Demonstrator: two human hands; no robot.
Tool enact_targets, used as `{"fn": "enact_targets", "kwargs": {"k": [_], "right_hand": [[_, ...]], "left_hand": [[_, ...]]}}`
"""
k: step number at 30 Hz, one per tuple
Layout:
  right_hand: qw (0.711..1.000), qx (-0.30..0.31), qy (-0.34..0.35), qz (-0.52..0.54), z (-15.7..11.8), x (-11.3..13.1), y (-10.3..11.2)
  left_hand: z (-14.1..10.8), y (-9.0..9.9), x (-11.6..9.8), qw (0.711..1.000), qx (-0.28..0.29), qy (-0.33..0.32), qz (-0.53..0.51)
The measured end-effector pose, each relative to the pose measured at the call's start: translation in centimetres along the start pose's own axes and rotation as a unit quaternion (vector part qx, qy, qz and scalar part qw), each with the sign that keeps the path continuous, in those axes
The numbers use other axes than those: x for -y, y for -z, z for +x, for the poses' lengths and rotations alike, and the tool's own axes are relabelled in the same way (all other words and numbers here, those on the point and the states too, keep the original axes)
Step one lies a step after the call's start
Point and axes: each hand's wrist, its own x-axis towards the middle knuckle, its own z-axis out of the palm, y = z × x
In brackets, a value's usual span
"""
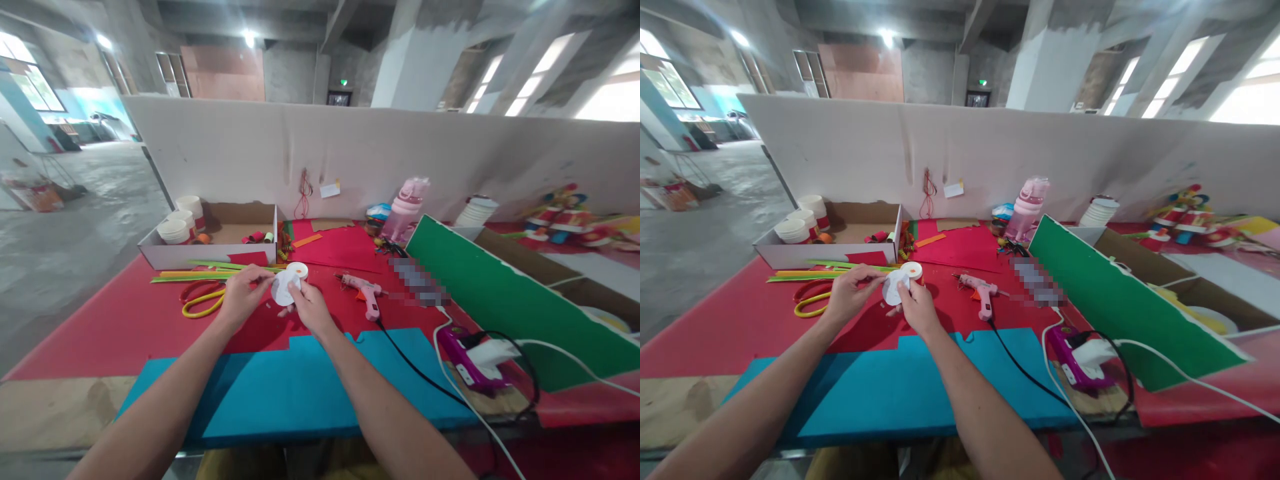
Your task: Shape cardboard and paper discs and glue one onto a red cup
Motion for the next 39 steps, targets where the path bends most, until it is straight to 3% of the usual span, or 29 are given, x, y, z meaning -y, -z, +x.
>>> {"fn": "enact_targets", "kwargs": {"k": [6, 15, 20, 26, 36, 39], "right_hand": [[0.991, -0.006, 0.054, -0.125, -0.3, 0.1, -0.1], [0.982, 0.014, 0.08, -0.172, -0.8, 0.7, -0.4], [0.985, 0.0, 0.058, -0.163, -0.8, 0.5, -0.6], [0.995, 0.004, 0.024, -0.097, -0.6, 0.5, -0.5], [0.98, -0.001, 0.072, -0.187, -0.8, 0.3, -0.5], [0.982, -0.009, 0.061, -0.18, -0.8, 0.3, -0.6]], "left_hand": [[-0.5, -0.9, -0.7, 0.999, -0.009, -0.032, 0.026], [-0.7, -1.0, -1.1, 0.993, 0.015, -0.084, 0.078], [-0.7, -1.4, -1.4, 0.992, 0.015, -0.032, 0.121], [-0.5, -1.1, -0.6, 0.998, 0.036, 0.044, 0.007], [-0.6, -1.0, -0.8, 0.992, 0.068, -0.055, 0.092], [-0.7, -1.5, -0.9, 0.989, 0.063, -0.057, 0.117]]}}
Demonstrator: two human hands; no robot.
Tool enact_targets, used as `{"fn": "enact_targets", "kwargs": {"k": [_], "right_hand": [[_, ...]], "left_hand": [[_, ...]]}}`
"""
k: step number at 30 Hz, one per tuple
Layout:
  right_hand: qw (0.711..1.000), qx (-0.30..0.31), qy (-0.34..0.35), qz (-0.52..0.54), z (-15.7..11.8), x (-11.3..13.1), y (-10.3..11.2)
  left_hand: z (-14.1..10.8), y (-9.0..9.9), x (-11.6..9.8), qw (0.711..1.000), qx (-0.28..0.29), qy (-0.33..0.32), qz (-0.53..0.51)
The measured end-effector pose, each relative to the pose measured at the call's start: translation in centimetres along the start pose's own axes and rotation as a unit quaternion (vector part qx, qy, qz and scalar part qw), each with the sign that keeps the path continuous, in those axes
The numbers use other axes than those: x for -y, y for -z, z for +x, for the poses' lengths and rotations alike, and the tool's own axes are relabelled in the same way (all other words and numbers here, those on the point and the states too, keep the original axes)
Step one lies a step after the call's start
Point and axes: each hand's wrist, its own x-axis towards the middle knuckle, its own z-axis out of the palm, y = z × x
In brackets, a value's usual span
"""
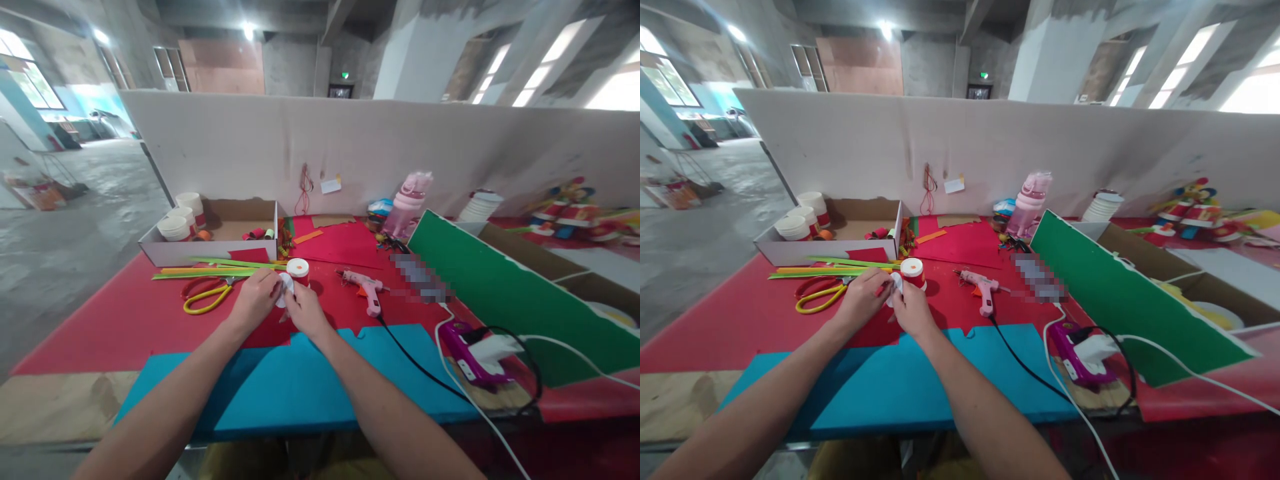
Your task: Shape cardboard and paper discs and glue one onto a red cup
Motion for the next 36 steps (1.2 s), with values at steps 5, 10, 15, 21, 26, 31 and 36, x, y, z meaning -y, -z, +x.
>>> {"fn": "enact_targets", "kwargs": {"k": [5, 10, 15, 21, 26, 31, 36], "right_hand": [[1.0, -0.025, -0.001, -0.003, 0.0, 0.6, 0.2], [1.0, -0.02, -0.01, 0.011, 0.1, 0.5, 0.2], [0.998, -0.004, -0.035, 0.055, 0.0, 0.3, 0.1], [0.993, -0.036, 0.041, -0.102, 0.1, 0.0, 0.0], [0.991, -0.039, 0.06, -0.116, 0.1, -0.2, -0.2], [0.994, -0.063, 0.056, -0.067, 0.1, 0.0, -0.2], [0.998, -0.049, -0.014, 0.027, 0.3, -0.1, 0.2]], "left_hand": [[0.1, -0.4, -0.7, 0.993, -0.047, 0.09, -0.052], [0.4, -0.2, -0.2, 0.975, -0.035, 0.166, -0.142], [0.3, 0.1, 0.7, 0.966, -0.011, 0.172, -0.194], [0.0, -0.2, 0.0, 0.989, -0.03, 0.116, -0.092], [0.0, -0.6, -0.2, 0.985, -0.035, 0.143, -0.086], [0.0, -0.7, -0.1, 0.982, -0.056, 0.141, -0.111], [0.1, -0.4, -0.5, 0.987, -0.06, 0.119, -0.087]]}}
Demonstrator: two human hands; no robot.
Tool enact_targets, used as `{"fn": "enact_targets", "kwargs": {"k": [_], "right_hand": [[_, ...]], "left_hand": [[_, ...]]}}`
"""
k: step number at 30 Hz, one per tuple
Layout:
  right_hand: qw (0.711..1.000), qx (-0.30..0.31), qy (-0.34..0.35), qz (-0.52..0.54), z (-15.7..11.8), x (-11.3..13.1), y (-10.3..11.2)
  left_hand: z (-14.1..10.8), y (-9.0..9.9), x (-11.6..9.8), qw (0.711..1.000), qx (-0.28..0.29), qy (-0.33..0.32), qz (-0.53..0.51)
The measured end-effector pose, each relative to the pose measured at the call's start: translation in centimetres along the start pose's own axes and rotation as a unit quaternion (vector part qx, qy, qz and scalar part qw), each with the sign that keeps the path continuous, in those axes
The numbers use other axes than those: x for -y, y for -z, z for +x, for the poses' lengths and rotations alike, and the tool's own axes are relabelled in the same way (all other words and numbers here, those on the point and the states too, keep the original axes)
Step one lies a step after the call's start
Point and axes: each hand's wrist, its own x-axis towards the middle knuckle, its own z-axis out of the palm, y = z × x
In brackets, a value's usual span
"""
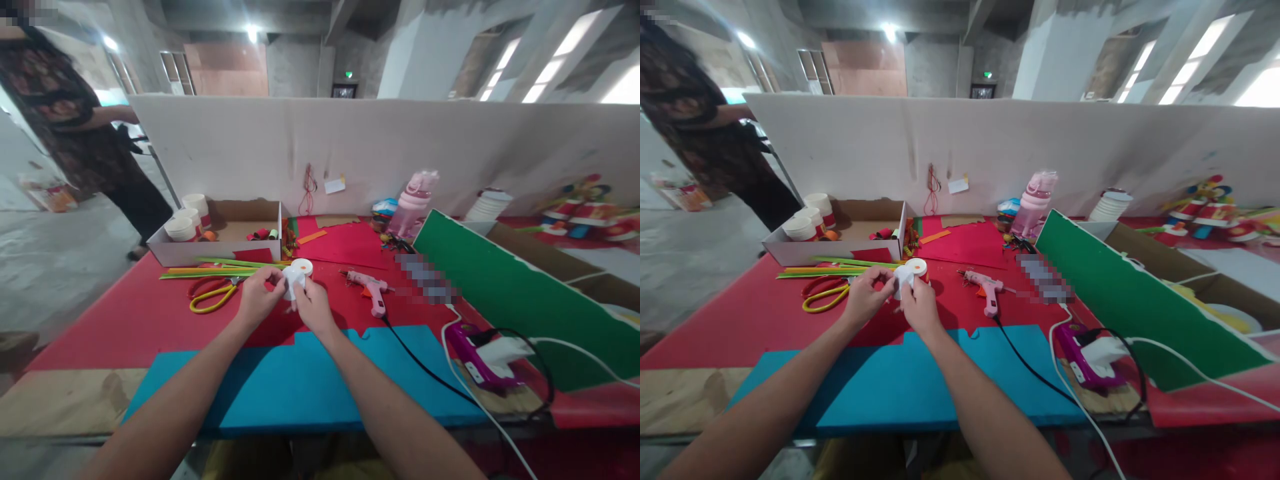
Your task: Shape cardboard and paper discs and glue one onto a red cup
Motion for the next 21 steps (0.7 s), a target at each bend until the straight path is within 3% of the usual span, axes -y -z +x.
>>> {"fn": "enact_targets", "kwargs": {"k": [3, 9, 13, 21], "right_hand": [[0.998, 0.002, -0.025, 0.058, 0.2, -0.2, 0.2], [0.997, -0.032, -0.015, 0.075, 0.6, -0.9, 0.5], [0.991, -0.046, -0.025, 0.121, 0.8, -1.3, 0.6], [0.97, -0.041, -0.032, 0.237, 0.9, -1.2, 0.3]], "left_hand": [[0.0, 0.3, -0.2, 1.0, 0.015, -0.023, 0.003], [-0.1, 0.9, -0.5, 0.998, 0.022, -0.06, -0.01], [-0.1, 1.1, -0.7, 0.995, 0.02, -0.075, -0.065], [0.4, 1.4, -0.2, 0.967, 0.029, 0.039, -0.249]]}}
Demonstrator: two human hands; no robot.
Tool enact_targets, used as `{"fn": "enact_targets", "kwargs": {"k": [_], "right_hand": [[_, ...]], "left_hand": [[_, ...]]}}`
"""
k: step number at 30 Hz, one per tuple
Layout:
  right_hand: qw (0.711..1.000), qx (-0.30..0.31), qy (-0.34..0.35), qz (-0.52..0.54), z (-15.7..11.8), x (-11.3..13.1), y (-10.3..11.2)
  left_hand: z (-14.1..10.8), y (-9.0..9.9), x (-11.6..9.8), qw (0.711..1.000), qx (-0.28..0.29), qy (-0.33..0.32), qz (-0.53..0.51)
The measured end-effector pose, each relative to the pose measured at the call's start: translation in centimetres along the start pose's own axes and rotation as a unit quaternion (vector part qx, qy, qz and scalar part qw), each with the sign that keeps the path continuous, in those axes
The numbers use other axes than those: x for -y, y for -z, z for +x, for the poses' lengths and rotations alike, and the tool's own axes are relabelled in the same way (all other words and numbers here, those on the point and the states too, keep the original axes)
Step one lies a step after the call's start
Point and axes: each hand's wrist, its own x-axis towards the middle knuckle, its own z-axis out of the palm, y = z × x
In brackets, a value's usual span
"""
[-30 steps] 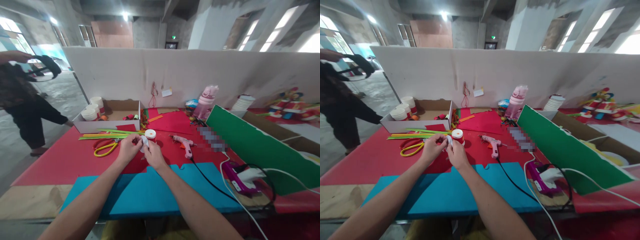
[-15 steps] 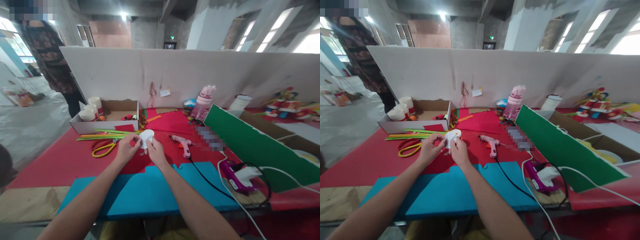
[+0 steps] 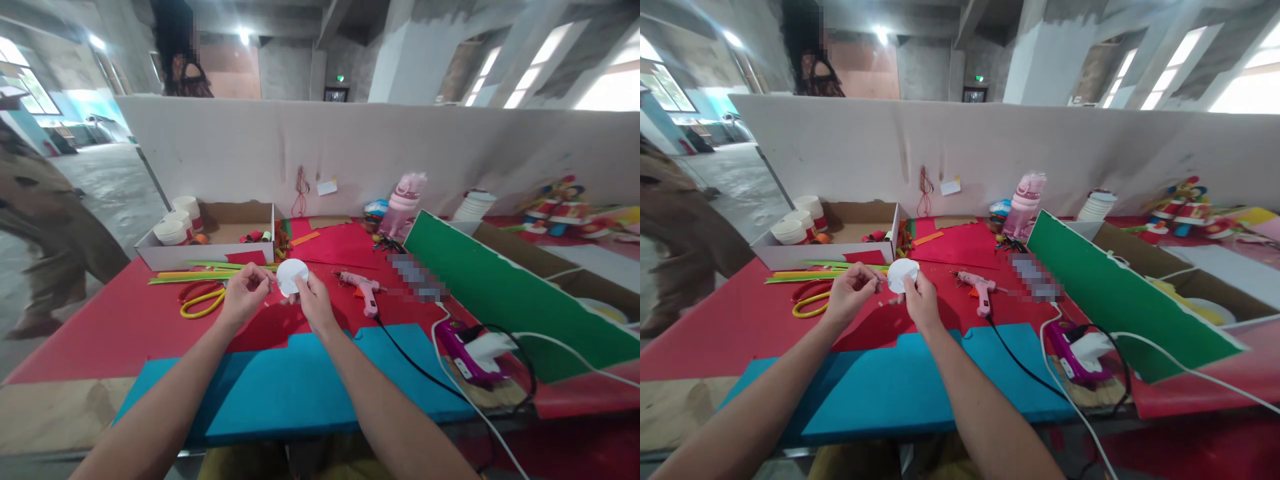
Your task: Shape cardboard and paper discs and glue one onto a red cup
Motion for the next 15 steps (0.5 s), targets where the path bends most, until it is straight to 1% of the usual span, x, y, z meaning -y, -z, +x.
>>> {"fn": "enact_targets", "kwargs": {"k": [3, 10, 15], "right_hand": [[1.0, -0.003, 0.002, 0.003, -0.03, 0.11, -0.04], [1.0, -0.014, 0.021, 0.002, -0.14, 0.52, -0.07], [0.997, -0.024, 0.041, -0.056, -0.19, 0.55, -0.01]], "left_hand": [[0.19, 0.15, -0.14, 0.999, 0.013, 0.029, -0.028], [0.05, 0.2, -0.41, 0.993, 0.056, 0.064, -0.078], [-0.13, 0.23, 0.01, 0.983, 0.087, 0.1, -0.129]]}}
